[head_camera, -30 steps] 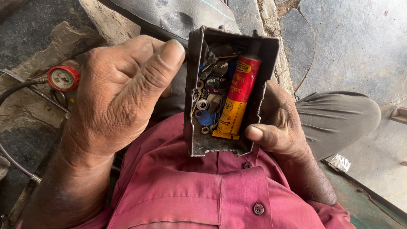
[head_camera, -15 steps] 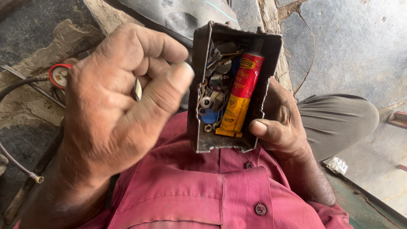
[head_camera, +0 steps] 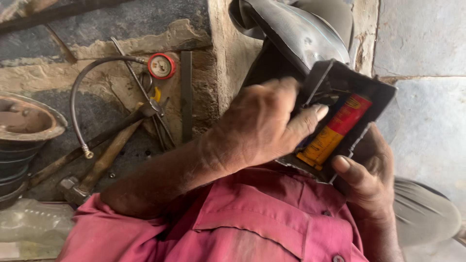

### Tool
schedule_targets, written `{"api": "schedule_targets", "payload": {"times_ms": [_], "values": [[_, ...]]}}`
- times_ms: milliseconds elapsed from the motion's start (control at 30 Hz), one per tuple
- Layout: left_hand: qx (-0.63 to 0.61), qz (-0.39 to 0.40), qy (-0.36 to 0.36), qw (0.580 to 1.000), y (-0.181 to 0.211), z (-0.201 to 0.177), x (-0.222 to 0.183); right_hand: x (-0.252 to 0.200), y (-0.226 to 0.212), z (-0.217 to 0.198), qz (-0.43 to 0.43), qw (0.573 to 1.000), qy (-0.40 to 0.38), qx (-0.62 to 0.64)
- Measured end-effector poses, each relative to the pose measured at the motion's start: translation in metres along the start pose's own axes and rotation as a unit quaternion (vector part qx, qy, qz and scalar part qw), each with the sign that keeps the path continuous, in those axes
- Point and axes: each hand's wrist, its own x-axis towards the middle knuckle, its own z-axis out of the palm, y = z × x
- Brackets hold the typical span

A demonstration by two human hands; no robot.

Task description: The person patches a tire inner tube by filing the surface around a puncture, applying adhesive from a tube, and joining patch materials using their hands and tools.

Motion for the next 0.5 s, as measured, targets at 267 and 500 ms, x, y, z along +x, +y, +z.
{"api": "schedule_targets", "payload": {"times_ms": [267,500], "values": [[0.163,0.211,0.143,0.953,0.011,-0.035,-0.016,0.006,-0.007,0.017,0.013,0.999,-0.025,-0.018],[0.387,0.203,0.064,0.897,0.021,-0.02,0.007,0.011,-0.01,0.012,0.005,0.997,-0.052,-0.05]]}}
